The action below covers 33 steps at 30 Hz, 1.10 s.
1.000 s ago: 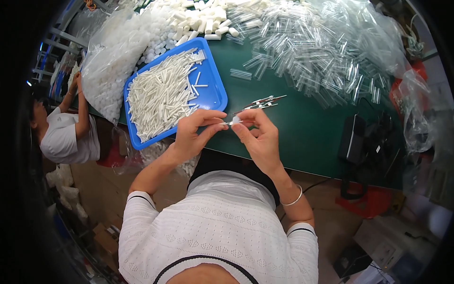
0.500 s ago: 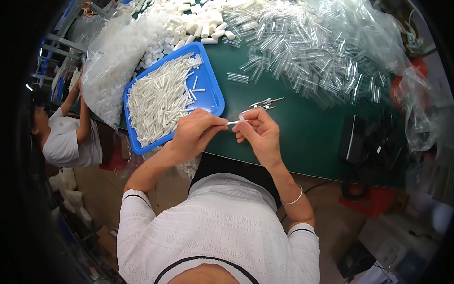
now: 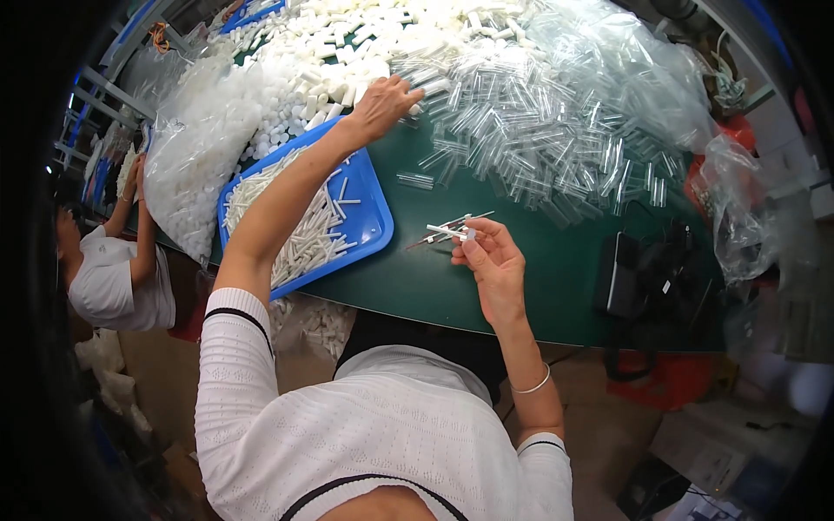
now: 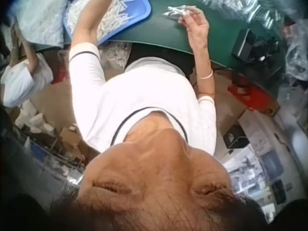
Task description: Assembling small white plastic caps onto thin metal pins at a factory workbench.
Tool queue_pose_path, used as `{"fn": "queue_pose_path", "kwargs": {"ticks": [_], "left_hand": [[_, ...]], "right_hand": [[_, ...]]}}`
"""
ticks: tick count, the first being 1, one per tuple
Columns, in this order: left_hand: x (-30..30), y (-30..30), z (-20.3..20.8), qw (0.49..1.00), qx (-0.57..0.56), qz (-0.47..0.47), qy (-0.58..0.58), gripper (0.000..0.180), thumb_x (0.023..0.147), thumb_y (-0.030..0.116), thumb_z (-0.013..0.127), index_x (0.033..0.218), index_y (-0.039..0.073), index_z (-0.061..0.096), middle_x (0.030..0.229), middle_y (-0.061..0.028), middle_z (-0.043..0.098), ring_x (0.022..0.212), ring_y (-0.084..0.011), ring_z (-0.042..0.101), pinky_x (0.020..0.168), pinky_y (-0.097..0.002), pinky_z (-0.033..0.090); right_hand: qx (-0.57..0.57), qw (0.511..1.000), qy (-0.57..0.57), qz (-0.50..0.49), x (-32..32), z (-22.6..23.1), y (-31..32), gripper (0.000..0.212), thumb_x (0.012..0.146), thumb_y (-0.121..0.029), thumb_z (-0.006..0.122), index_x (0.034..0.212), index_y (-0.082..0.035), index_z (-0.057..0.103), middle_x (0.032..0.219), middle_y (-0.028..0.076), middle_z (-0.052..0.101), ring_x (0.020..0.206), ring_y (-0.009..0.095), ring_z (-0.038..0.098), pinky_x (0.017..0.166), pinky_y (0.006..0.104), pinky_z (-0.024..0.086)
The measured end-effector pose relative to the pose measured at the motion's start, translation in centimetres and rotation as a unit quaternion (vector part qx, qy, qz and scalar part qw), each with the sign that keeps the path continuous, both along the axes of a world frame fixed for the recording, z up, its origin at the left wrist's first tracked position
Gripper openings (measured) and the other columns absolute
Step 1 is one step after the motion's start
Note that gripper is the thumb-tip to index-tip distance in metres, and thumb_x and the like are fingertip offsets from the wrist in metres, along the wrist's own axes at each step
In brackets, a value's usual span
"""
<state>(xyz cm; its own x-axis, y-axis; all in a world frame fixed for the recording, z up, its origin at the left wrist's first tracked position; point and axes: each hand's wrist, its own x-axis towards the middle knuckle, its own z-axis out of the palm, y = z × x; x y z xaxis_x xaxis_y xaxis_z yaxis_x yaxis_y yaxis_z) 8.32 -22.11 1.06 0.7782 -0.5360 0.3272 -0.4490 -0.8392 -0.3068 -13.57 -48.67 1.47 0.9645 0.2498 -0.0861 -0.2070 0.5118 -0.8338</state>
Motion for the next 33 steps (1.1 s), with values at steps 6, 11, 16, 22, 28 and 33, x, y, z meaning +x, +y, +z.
{"fn": "queue_pose_path", "kwargs": {"ticks": [6,11,16,22,28,33], "left_hand": [[0.6,1.7,-1.7,0.996,0.031,-0.077,-0.019,0.021,0.083,0.01,0.055,0.104,0.015,0.06,0.09,-0.0084,0.056,0.091,-0.024,0.059,0.076,-0.0352,0.049],[-2.4,0.5,0.6,0.981,-0.175,-0.067,0.041,0.02,0.088,0.014,0.057,0.107,0.011,0.057,0.089,-0.0099,0.063,0.087,-0.027,0.063,0.074,-0.0379,0.051],[-16.8,-4.2,4.7,0.712,-0.563,-0.058,0.415,0.023,0.095,0.02,0.057,0.112,0.004,0.056,0.078,-0.0064,0.067,0.068,-0.0127,0.062,0.06,-0.0292,0.049],[-24.5,-5.6,3.0,0.624,-0.673,-0.01,0.396,0.028,0.09,0.009,0.065,0.107,0.0,0.045,0.086,-0.0088,0.065,0.073,-0.0069,0.056,0.062,-0.0217,0.045],[-26.7,-5.1,3.3,0.755,-0.592,-0.026,0.282,0.034,0.083,0.0,0.068,0.113,0.001,0.052,0.099,-0.0104,0.062,0.087,-0.0155,0.063,0.072,-0.0268,0.05],[-27.1,-5.2,2.7,0.852,-0.489,-0.074,0.173,0.033,0.077,-0.005,0.07,0.108,0.001,0.06,0.091,-0.014,0.063,0.075,-0.0244,0.063,0.064,-0.0312,0.05]], "right_hand": [[0.017,1.0,-0.002,0.024,0.1,0.0,1.2,0.025,0.091,-0.009,0.063,0.114,-0.002,0.058,0.097,0.008,0.064,0.083,0.012,0.062,0.075,0.0262,0.053],[0.002,1.0,-0.014,0.007,-0.2,0.4,0.5,0.023,0.092,-0.01,0.063,0.112,-0.002,0.06,0.097,0.008,0.064,0.081,0.012,0.062,0.072,0.025,0.053],[0.031,0.998,-0.055,-0.023,0.4,1.3,0.4,0.023,0.093,-0.013,0.062,0.112,0.0,0.061,0.122,0.015,0.058,0.077,0.01,0.062,0.062,0.0217,0.053],[0.049,0.997,-0.038,0.04,-1.4,1.1,3.4,0.025,0.095,-0.015,0.059,0.113,0.001,0.057,0.11,0.016,0.064,0.077,0.015,0.067,0.067,0.0252,0.058],[0.052,0.996,-0.002,0.067,-2.2,-0.1,3.2,0.025,0.095,-0.016,0.058,0.114,0.002,0.055,0.111,0.017,0.064,0.083,0.018,0.069,0.071,0.0267,0.059],[0.081,0.993,0.044,0.069,-2.5,0.1,2.7,0.026,0.096,-0.016,0.056,0.114,0.003,0.055,0.113,0.019,0.064,0.086,0.02,0.069,0.074,0.0277,0.059]]}}
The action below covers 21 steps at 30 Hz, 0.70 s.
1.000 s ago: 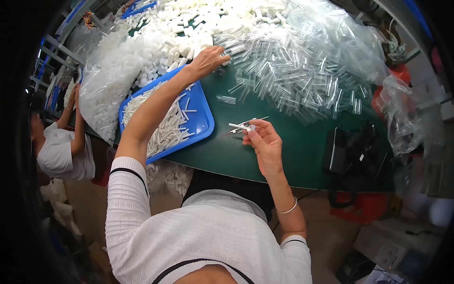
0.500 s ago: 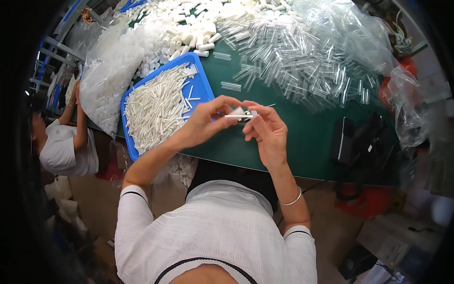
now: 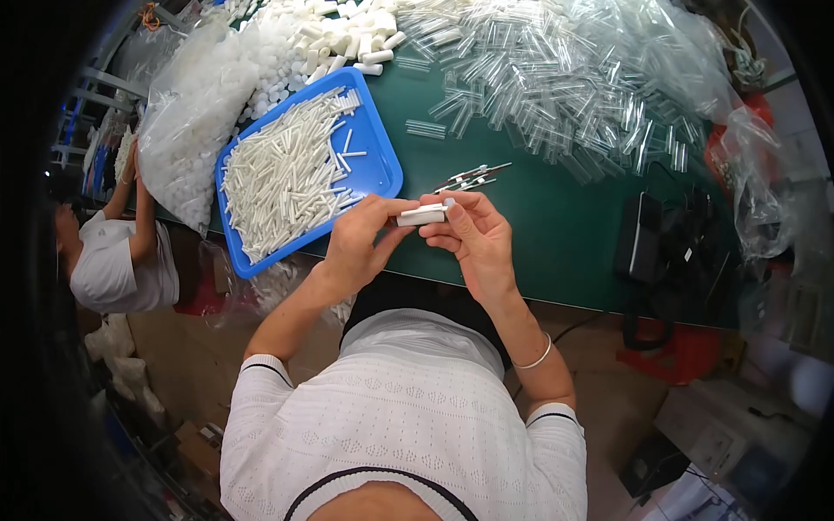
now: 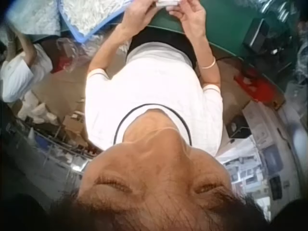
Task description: Assembling small white plastic caps onto thin metal pins at a factory workbench.
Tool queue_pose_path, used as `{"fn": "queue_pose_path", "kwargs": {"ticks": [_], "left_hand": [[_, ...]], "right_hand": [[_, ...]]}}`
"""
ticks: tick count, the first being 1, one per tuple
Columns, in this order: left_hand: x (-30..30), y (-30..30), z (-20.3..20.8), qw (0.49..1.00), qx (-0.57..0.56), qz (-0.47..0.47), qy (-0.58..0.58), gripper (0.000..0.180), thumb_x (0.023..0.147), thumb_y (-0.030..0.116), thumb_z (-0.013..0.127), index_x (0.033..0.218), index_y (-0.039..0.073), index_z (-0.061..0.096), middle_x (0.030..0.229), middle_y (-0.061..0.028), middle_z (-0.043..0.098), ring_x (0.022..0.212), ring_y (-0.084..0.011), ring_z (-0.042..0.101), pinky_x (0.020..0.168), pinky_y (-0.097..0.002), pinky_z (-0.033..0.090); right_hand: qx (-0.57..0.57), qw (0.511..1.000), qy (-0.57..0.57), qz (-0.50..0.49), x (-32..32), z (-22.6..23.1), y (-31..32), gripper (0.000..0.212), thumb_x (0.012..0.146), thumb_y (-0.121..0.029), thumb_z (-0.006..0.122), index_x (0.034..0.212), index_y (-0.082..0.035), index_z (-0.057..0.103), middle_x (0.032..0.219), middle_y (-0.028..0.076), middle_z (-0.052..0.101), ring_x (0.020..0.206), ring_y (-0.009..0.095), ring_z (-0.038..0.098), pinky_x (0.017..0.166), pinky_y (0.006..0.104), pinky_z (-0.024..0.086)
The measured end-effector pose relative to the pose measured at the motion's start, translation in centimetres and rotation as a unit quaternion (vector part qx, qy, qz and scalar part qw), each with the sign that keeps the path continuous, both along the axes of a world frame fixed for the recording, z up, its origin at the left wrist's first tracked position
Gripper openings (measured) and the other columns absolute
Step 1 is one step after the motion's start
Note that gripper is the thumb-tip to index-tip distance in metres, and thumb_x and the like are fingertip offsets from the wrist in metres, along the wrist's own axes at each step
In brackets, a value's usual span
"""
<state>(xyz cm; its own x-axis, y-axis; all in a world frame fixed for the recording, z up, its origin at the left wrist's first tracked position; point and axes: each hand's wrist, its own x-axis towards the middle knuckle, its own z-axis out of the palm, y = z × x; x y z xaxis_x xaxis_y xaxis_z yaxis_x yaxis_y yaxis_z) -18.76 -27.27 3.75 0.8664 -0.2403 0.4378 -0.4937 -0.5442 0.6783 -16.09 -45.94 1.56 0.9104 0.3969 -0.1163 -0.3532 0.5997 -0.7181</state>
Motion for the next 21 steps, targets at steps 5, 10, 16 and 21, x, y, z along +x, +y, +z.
{"fn": "queue_pose_path", "kwargs": {"ticks": [5,10,16,21], "left_hand": [[0.2,0.2,-0.2,0.999,-0.034,0.02,0.007,0.027,0.076,-0.004,0.07,0.102,0.003,0.063,0.079,-0.0114,0.062,0.065,-0.0257,0.059,0.057,-0.0345,0.045],[0.1,0.2,0.2,0.999,-0.038,0.015,0.036,0.028,0.078,-0.004,0.068,0.105,0.002,0.062,0.084,-0.0127,0.064,0.069,-0.0242,0.062,0.06,-0.0329,0.048],[-0.2,0.1,0.8,0.975,-0.154,0.01,0.161,0.023,0.084,0.0,0.066,0.105,0.0,0.058,0.092,-0.012,0.066,0.079,-0.0221,0.067,0.071,-0.0301,0.054],[2.9,0.3,2.3,0.947,-0.112,-0.098,0.286,0.017,0.086,0.007,0.068,0.099,0.0,0.06,0.084,-0.0073,0.066,0.08,-0.0135,0.064,0.073,-0.0266,0.051]], "right_hand": [[0.019,0.999,0.02,0.035,0.0,0.0,-0.6,0.026,0.096,-0.016,0.056,0.114,0.003,0.056,0.115,0.02,0.063,0.093,0.023,0.068,0.078,0.0298,0.058],[-0.072,0.995,-0.051,0.033,0.0,-0.3,-0.6,0.024,0.093,-0.007,0.06,0.114,0.004,0.055,0.114,0.018,0.063,0.097,0.022,0.066,0.083,0.0302,0.056],[-0.249,0.949,-0.19,-0.019,-0.6,-0.4,-0.5,0.025,0.083,-0.004,0.071,0.107,-0.001,0.062,0.108,0.011,0.065,0.097,0.021,0.063,0.087,0.032,0.052],[-0.488,0.696,-0.509,-0.136,0.4,1.2,-1.2,0.028,0.07,-0.007,0.077,0.096,-0.006,0.066,0.096,0.01,0.064,0.094,0.031,0.06,0.079,0.039,0.048]]}}
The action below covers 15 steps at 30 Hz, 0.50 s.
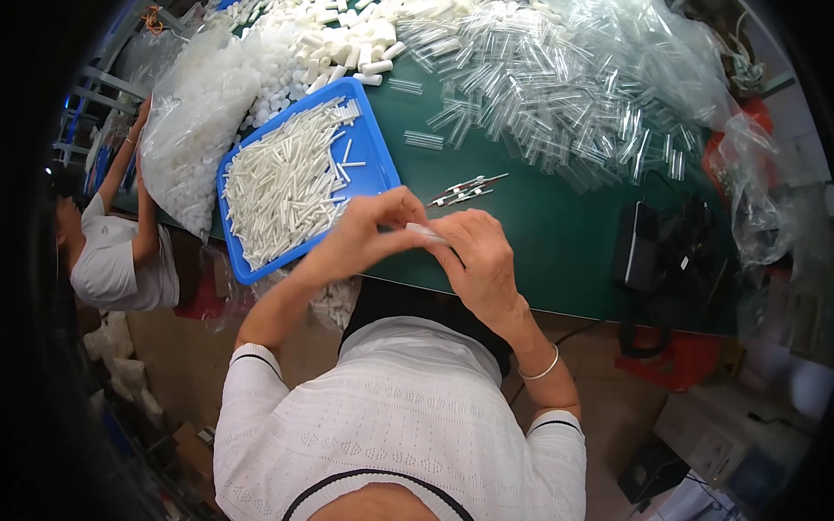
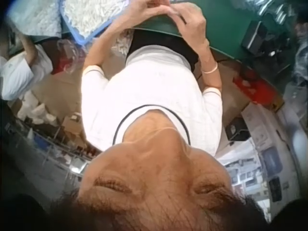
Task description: Assembling small white plastic caps onto thin metal pins at a factory workbench.
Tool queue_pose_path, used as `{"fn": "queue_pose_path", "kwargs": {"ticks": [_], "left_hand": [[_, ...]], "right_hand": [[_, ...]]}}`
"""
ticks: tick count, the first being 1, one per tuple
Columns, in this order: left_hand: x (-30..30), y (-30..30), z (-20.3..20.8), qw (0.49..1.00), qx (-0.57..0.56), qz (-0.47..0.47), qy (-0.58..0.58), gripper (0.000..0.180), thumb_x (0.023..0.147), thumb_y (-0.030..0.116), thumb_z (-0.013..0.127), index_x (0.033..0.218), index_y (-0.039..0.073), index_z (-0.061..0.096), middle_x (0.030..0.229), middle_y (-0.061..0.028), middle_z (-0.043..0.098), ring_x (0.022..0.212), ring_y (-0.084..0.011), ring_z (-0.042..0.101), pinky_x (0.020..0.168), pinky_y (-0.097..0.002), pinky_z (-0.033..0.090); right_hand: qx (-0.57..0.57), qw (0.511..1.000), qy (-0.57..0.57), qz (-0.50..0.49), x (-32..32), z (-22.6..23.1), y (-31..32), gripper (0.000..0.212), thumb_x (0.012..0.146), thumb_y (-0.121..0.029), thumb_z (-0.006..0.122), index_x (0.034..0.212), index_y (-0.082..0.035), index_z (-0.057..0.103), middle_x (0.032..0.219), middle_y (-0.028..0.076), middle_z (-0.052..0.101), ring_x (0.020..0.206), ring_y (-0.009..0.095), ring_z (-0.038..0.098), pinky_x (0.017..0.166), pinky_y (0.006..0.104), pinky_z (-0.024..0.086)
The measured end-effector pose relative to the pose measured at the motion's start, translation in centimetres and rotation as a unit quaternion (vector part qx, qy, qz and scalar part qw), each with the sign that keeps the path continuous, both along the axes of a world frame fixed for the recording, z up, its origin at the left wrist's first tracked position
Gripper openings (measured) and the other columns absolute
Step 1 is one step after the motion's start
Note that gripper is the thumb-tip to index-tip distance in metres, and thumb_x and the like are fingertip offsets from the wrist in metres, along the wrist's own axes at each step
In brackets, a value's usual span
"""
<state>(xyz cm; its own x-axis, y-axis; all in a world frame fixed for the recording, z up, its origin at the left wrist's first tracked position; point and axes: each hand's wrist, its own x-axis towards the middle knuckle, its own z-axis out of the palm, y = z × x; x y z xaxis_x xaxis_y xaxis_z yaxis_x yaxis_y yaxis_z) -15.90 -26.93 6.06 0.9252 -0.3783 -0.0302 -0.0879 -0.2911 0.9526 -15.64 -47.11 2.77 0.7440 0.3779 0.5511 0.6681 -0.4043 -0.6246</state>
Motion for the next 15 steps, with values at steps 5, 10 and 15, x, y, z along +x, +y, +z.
{"fn": "queue_pose_path", "kwargs": {"ticks": [5,10,15], "left_hand": [[9.1,0.6,-4.0,0.878,0.271,0.091,-0.383,0.012,0.078,0.01,0.072,0.086,0.003,0.066,0.086,-0.0081,0.061,0.083,-0.023,0.057,0.07,-0.0345,0.047],[9.7,0.0,-4.3,0.852,0.369,0.063,-0.366,0.016,0.074,0.008,0.071,0.087,0.006,0.062,0.095,-0.0084,0.058,0.096,-0.0278,0.054,0.079,-0.0394,0.046],[2.4,0.4,-2.0,0.996,-0.06,-0.041,0.042,0.019,0.092,0.011,0.062,0.107,0.003,0.053,0.107,-0.0058,0.062,0.096,-0.011,0.06,0.075,-0.0261,0.051]], "right_hand": [[0.02,0.996,0.083,-0.015,-0.1,-0.1,-0.8,0.027,0.074,-0.002,0.074,0.099,-0.004,0.066,0.092,0.011,0.067,0.084,0.027,0.063,0.075,0.0345,0.049],[0.035,0.99,0.127,-0.044,0.3,0.9,-1.9,0.024,0.081,-0.001,0.068,0.105,-0.002,0.065,0.091,0.009,0.065,0.079,0.018,0.06,0.072,0.0279,0.047],[0.106,0.981,0.161,0.006,0.6,2.5,-2.8,0.027,0.083,0.002,0.066,0.11,-0.003,0.066,0.091,0.009,0.065,0.078,0.019,0.061,0.069,0.0274,0.049]]}}
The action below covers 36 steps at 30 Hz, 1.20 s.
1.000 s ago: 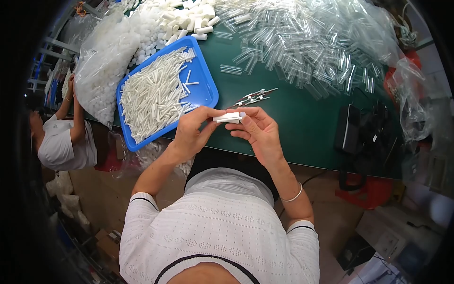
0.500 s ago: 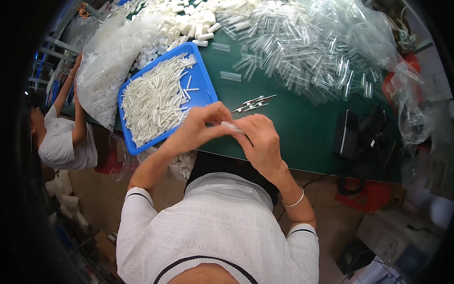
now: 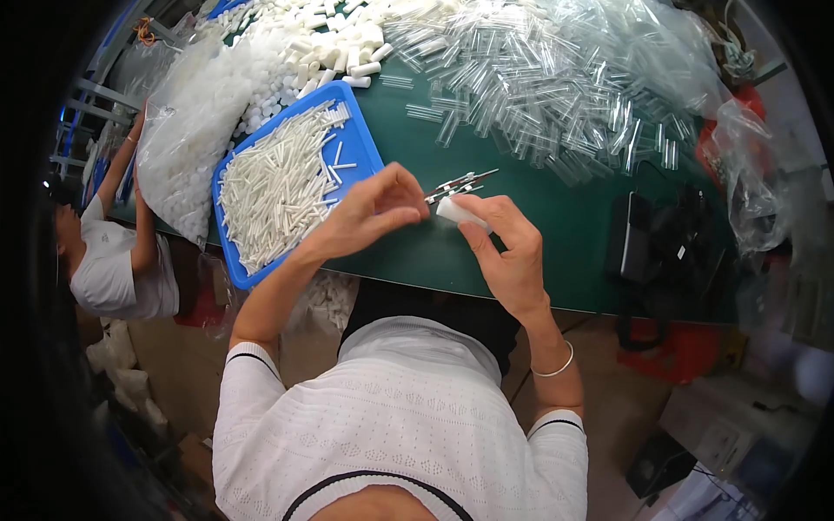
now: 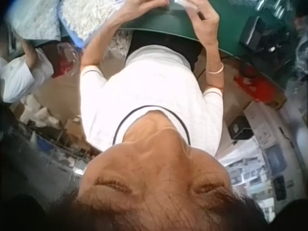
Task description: Assembling small white plastic caps onto thin metal pins at a factory workbench.
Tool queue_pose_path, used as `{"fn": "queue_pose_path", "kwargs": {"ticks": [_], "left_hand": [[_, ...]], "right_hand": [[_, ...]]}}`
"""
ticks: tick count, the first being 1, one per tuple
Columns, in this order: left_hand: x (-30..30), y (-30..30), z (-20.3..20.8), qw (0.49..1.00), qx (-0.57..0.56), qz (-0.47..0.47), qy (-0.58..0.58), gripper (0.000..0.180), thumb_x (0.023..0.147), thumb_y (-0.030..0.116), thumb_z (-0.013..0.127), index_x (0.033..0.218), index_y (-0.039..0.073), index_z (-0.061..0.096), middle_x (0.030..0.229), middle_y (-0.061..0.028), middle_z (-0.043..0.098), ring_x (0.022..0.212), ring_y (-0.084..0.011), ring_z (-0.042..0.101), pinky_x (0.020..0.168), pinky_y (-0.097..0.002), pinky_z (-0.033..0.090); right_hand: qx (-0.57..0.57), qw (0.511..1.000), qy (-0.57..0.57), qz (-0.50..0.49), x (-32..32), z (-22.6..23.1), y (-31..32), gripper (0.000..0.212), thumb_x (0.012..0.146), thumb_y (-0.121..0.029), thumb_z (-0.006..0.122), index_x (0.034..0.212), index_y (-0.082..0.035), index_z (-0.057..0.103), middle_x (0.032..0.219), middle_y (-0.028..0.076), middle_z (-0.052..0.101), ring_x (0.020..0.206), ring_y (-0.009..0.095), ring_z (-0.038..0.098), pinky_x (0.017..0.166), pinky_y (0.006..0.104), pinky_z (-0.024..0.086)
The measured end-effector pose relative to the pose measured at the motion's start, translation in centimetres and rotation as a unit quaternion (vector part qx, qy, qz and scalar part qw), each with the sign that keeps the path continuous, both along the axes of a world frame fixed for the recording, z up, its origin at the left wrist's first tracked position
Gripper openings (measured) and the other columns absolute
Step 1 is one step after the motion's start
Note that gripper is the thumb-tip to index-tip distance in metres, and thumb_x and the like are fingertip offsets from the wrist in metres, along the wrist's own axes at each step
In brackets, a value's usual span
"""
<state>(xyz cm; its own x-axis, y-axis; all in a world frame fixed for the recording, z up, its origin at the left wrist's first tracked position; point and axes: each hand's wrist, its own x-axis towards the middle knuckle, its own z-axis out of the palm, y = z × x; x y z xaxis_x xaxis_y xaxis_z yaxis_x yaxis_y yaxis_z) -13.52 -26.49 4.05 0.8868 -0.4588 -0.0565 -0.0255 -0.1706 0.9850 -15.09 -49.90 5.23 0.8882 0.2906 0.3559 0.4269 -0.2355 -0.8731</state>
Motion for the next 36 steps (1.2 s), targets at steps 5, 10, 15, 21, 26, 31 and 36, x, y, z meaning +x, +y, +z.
{"fn": "queue_pose_path", "kwargs": {"ticks": [5,10,15,21,26,31,36], "left_hand": [[-2.6,-0.3,-0.3,0.991,-0.094,-0.022,0.093,0.03,0.095,0.011,0.058,0.123,0.001,0.052,0.107,-0.0036,0.06,0.096,-0.01,0.058,0.082,-0.0249,0.049],[-4.2,-0.4,-0.1,0.999,-0.042,-0.001,0.023,0.027,0.092,0.007,0.059,0.118,-0.001,0.055,0.101,-0.0065,0.062,0.091,-0.0119,0.059,0.082,-0.0266,0.048],[-5.5,-0.5,0.5,0.996,0.053,0.001,-0.066,0.026,0.089,0.006,0.062,0.114,0.001,0.058,0.087,-0.0113,0.062,0.074,-0.018,0.06,0.068,-0.0297,0.047],[-6.1,-0.3,1.1,0.998,0.043,-0.027,-0.038,0.024,0.097,0.02,0.052,0.111,0.003,0.06,0.077,-0.0126,0.058,0.068,-0.0239,0.055,0.065,-0.0333,0.043],[-7.0,-0.1,-0.3,0.998,0.068,0.008,0.004,0.023,0.099,0.022,0.048,0.101,0.001,0.058,0.076,-0.0148,0.056,0.068,-0.0303,0.053,0.064,-0.0369,0.042],[-8.2,-1.0,-1.3,0.958,0.159,0.077,-0.227,0.02,0.098,0.019,0.048,0.091,0.002,0.057,0.071,-0.0142,0.053,0.062,-0.0337,0.054,0.055,-0.0401,0.042],[-8.6,-0.9,-1.2,0.974,0.119,0.097,-0.164,0.014,0.091,0.017,0.061,0.093,0.003,0.057,0.074,-0.013,0.056,0.064,-0.0317,0.056,0.056,-0.0382,0.044]], "right_hand": [[0.023,0.998,0.026,0.05,-0.5,-0.8,0.8,0.027,0.083,0.001,0.066,0.109,-0.004,0.068,0.088,0.009,0.065,0.077,0.019,0.061,0.067,0.0276,0.048],[-0.167,0.981,-0.089,0.046,-1.4,0.0,1.1,0.023,0.077,-0.001,0.07,0.099,-0.009,0.069,0.085,0.009,0.064,0.074,0.026,0.061,0.067,0.034,0.049],[-0.136,0.979,-0.116,0.099,-1.5,0.0,2.2,0.042,0.075,-0.006,0.075,0.112,-0.005,0.057,0.089,0.012,0.064,0.075,0.029,0.062,0.07,0.0372,0.05],[0.007,0.965,0.2,0.168,-1.9,-0.6,1.2,0.025,0.082,0.004,0.067,0.105,0.002,0.058,0.081,0.005,0.064,0.074,0.01,0.063,0.069,0.0228,0.051],[0.083,0.926,0.326,0.17,-2.3,-0.9,1.9,0.016,0.089,-0.005,0.065,0.101,0.003,0.059,0.082,0.007,0.066,0.069,0.009,0.062,0.063,0.0224,0.052],[0.089,0.905,0.37,0.188,-2.2,-0.7,2.3,0.011,0.091,-0.004,0.061,0.099,0.004,0.06,0.079,0.005,0.065,0.071,0.007,0.061,0.064,0.0216,0.052],[0.104,0.924,0.318,0.182,-3.0,-2.9,2.4,0.014,0.089,-0.001,0.062,0.102,0.003,0.064,0.09,0.007,0.065,0.078,0.007,0.061,0.065,0.021,0.052]]}}
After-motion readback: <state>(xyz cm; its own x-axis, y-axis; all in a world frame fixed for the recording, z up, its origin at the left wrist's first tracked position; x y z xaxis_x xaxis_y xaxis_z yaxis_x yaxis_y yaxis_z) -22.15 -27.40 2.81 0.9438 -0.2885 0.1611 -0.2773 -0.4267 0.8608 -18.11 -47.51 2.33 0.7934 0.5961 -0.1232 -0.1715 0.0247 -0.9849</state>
